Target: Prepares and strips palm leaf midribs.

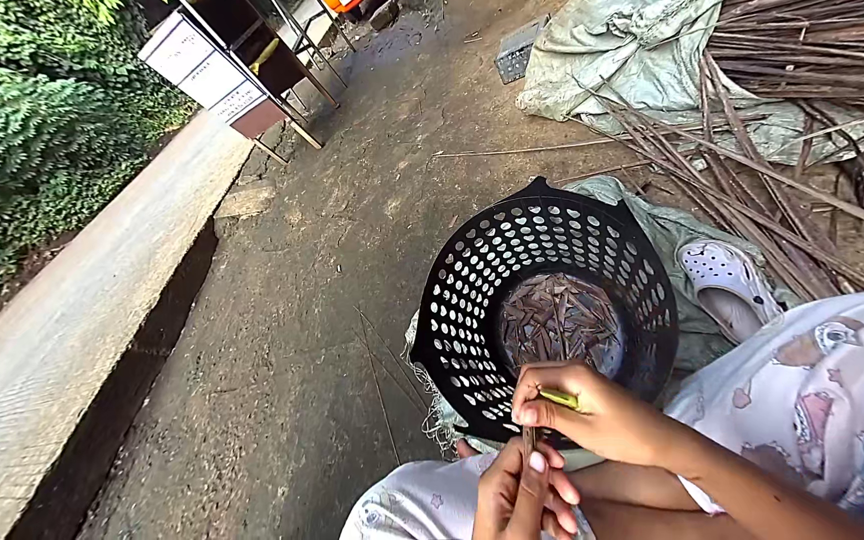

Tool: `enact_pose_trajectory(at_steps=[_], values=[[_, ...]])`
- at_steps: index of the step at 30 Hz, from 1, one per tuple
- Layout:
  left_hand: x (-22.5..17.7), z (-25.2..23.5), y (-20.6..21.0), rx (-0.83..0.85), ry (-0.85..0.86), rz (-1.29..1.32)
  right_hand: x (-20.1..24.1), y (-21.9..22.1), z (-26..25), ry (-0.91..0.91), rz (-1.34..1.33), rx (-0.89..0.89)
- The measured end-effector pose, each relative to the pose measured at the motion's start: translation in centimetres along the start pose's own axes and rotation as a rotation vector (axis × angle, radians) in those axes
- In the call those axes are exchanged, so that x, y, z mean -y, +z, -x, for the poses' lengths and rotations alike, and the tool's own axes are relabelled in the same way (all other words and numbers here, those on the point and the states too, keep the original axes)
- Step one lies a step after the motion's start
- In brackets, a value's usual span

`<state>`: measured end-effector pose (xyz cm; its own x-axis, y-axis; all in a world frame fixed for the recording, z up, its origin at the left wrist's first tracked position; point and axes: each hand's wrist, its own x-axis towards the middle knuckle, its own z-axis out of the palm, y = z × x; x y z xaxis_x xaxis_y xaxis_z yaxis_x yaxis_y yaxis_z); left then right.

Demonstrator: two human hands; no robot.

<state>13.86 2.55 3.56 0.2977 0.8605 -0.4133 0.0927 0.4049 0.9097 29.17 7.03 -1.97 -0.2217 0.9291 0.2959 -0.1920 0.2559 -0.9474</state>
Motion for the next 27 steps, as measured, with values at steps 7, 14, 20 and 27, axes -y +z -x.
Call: enact_pose_trajectory(at_steps=[7, 14, 20, 27], values=[[0.6, 1.2, -0.2, -0.123, 0.020, -0.035, -3.3, -1.5, 0.3, -0.169, 0.306, -0.132], [0.2, 0.6, 0.3, -0.061, 0.044, 0.178, -3.8, 0.5, 0.0, -0.702, 0.815, -0.134], [0.0, 0.2, 0.8, -0.041, 0.033, 0.289, -3.3, 2.5, -0.1, -0.607, 1.032, -0.420], [0.8, 0.4, 0.7, -0.042, 0.002, 0.322, -2.5, 0.1, -1.5, -0.248, 0.834, -0.639]])
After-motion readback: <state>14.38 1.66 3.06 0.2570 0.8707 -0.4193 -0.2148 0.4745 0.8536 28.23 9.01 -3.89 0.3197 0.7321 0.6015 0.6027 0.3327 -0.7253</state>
